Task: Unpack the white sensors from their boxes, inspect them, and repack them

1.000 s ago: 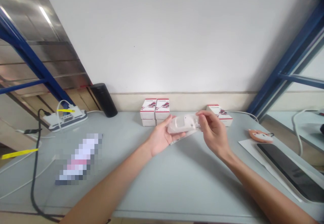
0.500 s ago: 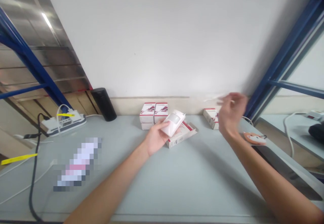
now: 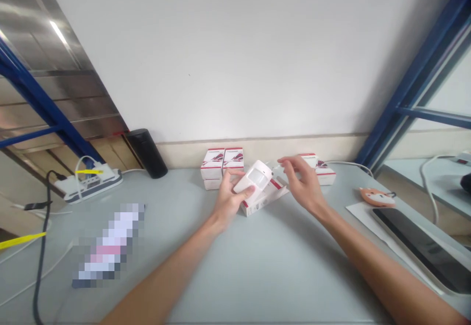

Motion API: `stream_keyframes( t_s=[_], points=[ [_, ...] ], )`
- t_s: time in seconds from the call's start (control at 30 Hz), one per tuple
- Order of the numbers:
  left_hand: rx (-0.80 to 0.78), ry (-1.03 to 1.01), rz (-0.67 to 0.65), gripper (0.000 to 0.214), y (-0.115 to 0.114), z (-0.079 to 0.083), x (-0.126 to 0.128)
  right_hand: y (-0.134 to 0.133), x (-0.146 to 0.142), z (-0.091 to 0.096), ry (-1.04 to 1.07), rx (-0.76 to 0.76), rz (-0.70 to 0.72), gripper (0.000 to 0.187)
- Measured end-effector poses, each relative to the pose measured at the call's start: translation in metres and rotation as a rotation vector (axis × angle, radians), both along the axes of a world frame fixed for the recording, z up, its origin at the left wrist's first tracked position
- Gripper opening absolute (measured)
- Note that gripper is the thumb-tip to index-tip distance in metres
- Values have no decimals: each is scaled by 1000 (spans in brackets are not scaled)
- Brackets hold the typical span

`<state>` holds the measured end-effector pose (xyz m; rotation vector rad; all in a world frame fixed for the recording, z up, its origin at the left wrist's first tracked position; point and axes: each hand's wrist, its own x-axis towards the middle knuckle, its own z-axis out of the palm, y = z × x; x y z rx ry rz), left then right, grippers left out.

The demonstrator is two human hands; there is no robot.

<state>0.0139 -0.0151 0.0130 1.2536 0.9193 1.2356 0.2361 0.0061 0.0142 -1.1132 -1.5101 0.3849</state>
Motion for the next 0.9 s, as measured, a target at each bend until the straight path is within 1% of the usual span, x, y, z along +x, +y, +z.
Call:
stream_keyframes(
  t_s=[0.07,0.13,0.23,0.3,0.4,0.5,0.57,0.67,0.8,0.9],
  points=[
    [27,14,-14,56,0,0,0,-9,-11,6,95,-149,140,42],
    [39,23,-21,56,-1,0,0,-14,-20,5,190,-260,221,45],
    [39,27,-21,54,-1,0,0,-12,-28,-1,353,-336,266,45],
    [36,14,-25,52,0,1,0,-9,-27,-5,438,-393,331,45],
    [3,-6,-57,51,1,4,-1,-4,-20,-7,517,-460,410,43],
    [-28,1,-109,51,-1,8,-1,1,-11,-5,531,-474,426,43],
    [-35,4,-132,50,-2,10,0,5,-4,-4,509,-458,406,45],
    [-59,22,-151,49,-4,12,0,17,11,-1,543,-388,284,48],
    [-92,82,-197,49,-6,14,-1,35,47,4,684,-243,123,53],
    [-125,124,-226,50,-6,15,-1,45,77,7,795,-194,25,53]
  ],
)
